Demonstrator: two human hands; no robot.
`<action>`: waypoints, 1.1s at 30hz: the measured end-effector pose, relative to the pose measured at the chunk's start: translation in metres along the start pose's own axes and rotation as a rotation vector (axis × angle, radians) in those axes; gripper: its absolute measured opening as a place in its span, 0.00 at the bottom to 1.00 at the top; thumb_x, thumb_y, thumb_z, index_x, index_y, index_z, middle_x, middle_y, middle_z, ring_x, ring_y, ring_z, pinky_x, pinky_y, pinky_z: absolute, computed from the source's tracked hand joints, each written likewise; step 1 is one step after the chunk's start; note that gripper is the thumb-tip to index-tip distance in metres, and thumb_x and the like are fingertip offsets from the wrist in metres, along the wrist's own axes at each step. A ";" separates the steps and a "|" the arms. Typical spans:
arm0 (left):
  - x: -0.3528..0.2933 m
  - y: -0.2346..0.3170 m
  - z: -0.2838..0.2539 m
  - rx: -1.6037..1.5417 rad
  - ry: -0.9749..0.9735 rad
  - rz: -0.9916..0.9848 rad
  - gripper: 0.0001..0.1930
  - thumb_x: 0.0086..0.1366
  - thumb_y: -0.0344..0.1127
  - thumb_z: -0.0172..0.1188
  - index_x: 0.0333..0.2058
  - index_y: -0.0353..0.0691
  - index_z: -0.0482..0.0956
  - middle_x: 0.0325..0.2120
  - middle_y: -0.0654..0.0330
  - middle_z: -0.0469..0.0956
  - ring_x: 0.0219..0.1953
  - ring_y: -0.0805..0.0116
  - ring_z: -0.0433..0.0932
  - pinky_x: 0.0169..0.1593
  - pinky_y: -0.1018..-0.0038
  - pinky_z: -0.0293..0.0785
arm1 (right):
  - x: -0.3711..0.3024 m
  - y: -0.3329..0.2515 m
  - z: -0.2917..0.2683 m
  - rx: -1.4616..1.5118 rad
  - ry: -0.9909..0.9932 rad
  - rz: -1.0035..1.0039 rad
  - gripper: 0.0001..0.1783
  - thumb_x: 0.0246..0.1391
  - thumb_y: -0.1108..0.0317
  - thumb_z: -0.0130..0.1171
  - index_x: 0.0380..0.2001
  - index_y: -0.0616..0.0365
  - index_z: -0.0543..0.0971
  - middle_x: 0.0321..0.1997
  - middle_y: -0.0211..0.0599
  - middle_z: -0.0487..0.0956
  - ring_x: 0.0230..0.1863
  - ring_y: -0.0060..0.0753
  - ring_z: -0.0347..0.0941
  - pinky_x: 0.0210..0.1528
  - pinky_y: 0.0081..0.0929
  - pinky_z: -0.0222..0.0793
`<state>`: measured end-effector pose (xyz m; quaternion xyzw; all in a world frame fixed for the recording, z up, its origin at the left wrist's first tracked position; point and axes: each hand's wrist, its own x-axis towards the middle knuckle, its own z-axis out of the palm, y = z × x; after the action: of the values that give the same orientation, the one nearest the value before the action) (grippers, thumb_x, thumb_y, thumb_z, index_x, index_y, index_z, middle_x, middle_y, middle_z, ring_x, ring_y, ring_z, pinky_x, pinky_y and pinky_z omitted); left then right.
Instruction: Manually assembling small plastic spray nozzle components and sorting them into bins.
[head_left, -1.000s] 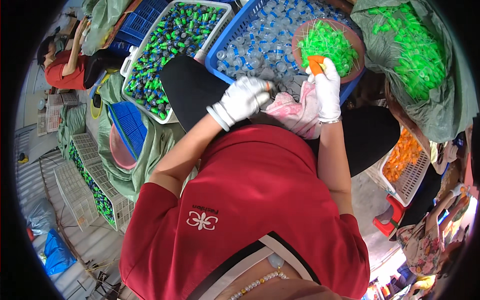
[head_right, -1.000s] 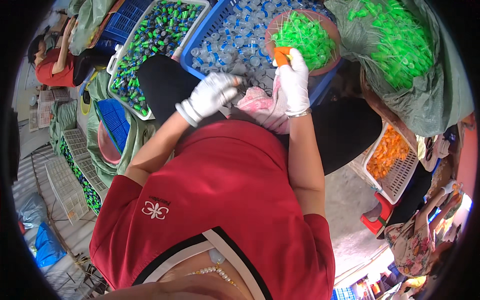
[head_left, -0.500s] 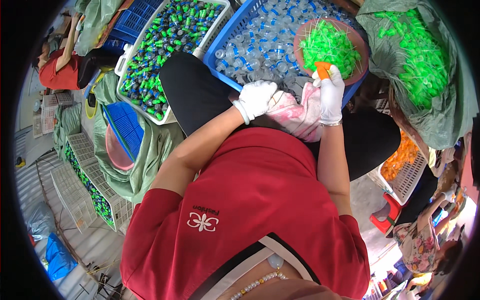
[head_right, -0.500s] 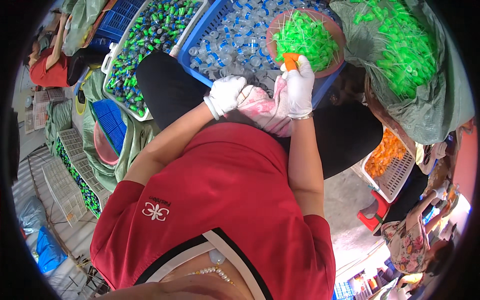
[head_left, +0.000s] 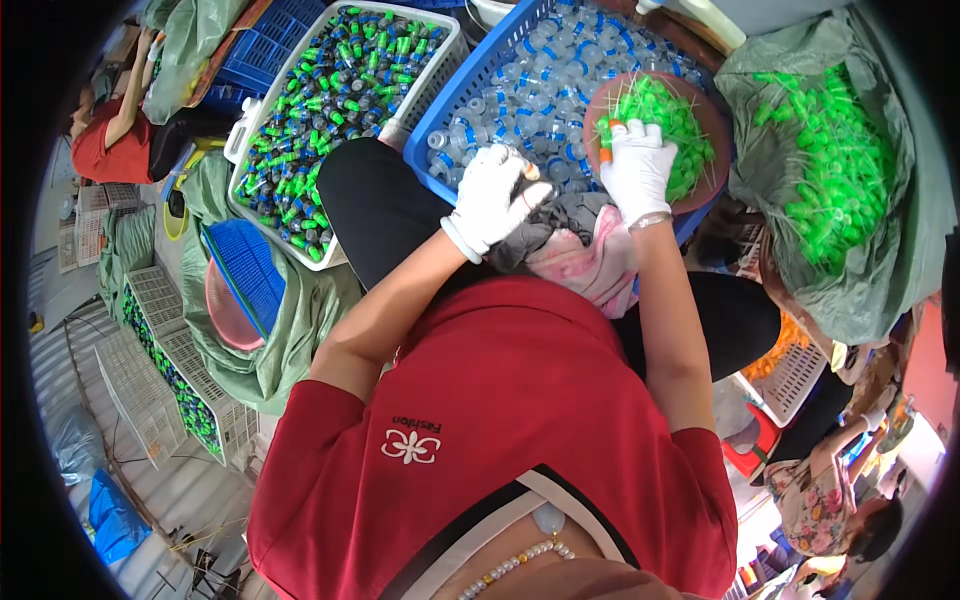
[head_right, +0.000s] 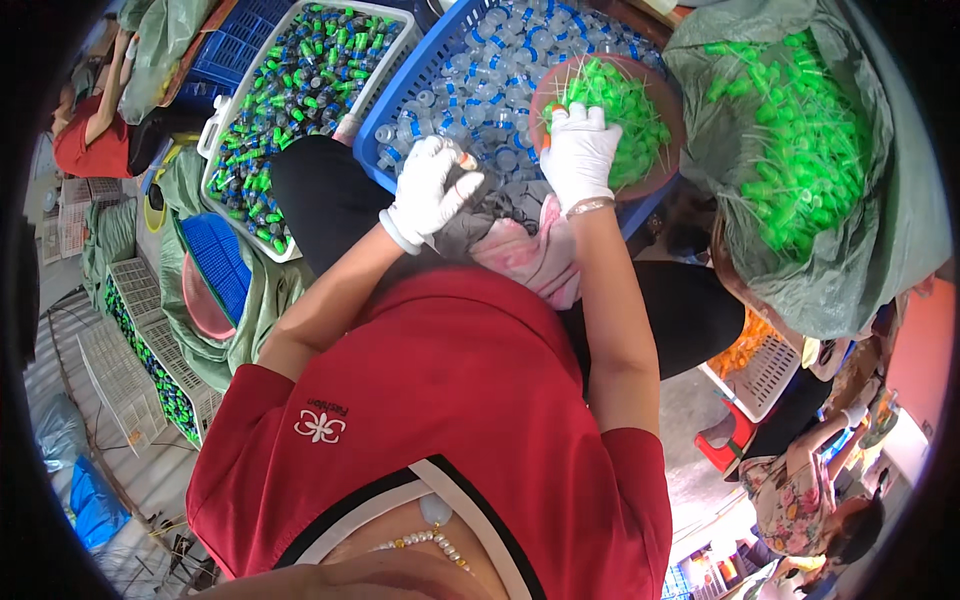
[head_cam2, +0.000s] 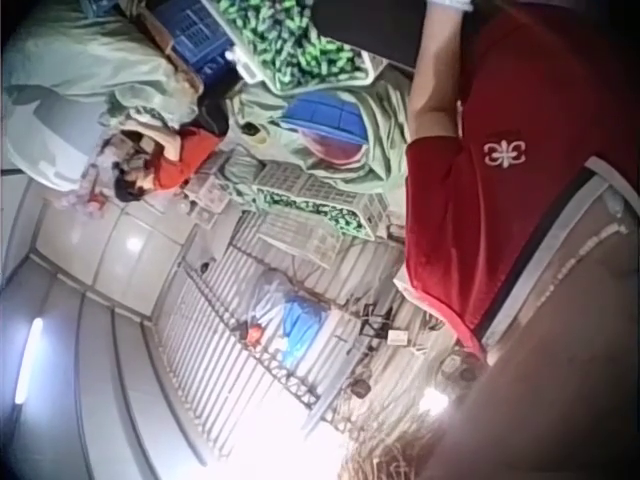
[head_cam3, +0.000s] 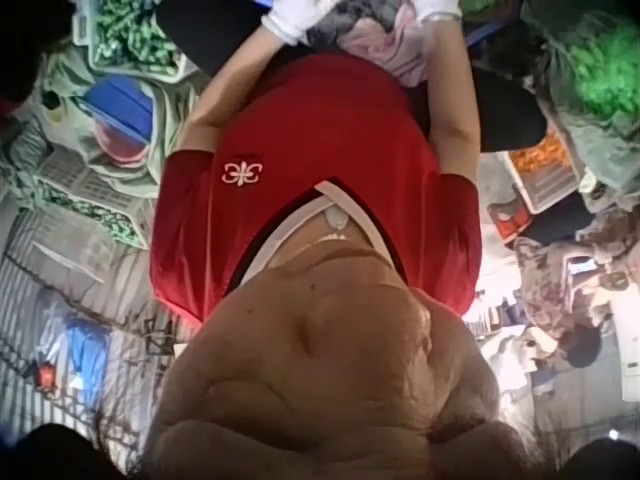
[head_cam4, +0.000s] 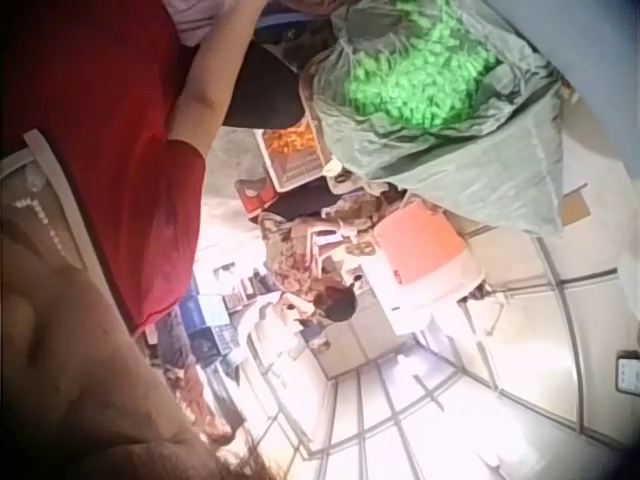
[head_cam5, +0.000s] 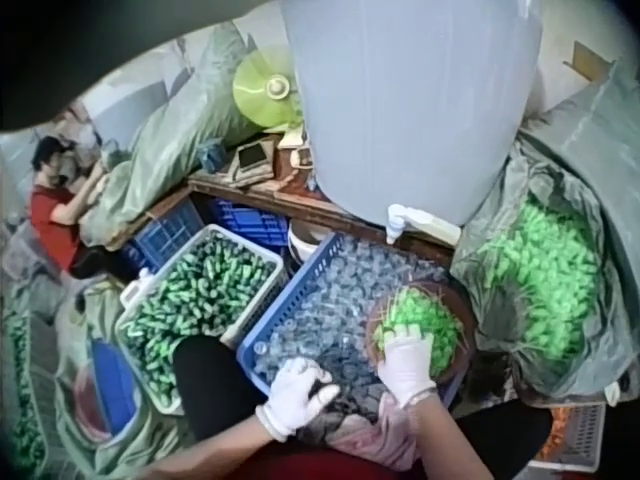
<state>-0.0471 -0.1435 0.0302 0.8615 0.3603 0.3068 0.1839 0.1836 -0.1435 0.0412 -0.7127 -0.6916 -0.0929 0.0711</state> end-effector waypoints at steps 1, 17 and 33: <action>0.006 -0.007 0.002 0.040 -0.002 -0.061 0.12 0.60 0.41 0.61 0.35 0.39 0.78 0.33 0.50 0.73 0.38 0.48 0.72 0.41 0.61 0.69 | 0.003 0.002 0.012 -0.035 -0.041 -0.016 0.18 0.41 0.61 0.64 0.39 0.49 0.80 0.42 0.34 0.78 0.45 0.37 0.72 0.44 0.43 0.64; 0.138 -0.084 0.084 0.291 -0.226 -0.405 0.16 0.62 0.40 0.60 0.49 0.49 0.75 0.39 0.46 0.76 0.42 0.44 0.76 0.44 0.55 0.74 | 0.020 0.070 0.031 0.470 0.088 0.282 0.17 0.45 0.66 0.63 0.41 0.54 0.78 0.37 0.39 0.79 0.43 0.46 0.74 0.45 0.43 0.66; 0.181 -0.023 0.041 -1.082 -0.042 -0.282 0.20 0.68 0.26 0.52 0.59 0.41 0.66 0.49 0.60 0.72 0.48 0.73 0.73 0.51 0.75 0.72 | 0.040 0.053 -0.072 0.733 0.095 0.295 0.16 0.49 0.68 0.68 0.42 0.57 0.77 0.38 0.41 0.80 0.33 0.40 0.77 0.36 0.31 0.71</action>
<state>0.0679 0.0008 0.0593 0.5938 0.2595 0.4033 0.6461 0.2352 -0.1227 0.1223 -0.7267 -0.5652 0.1385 0.3651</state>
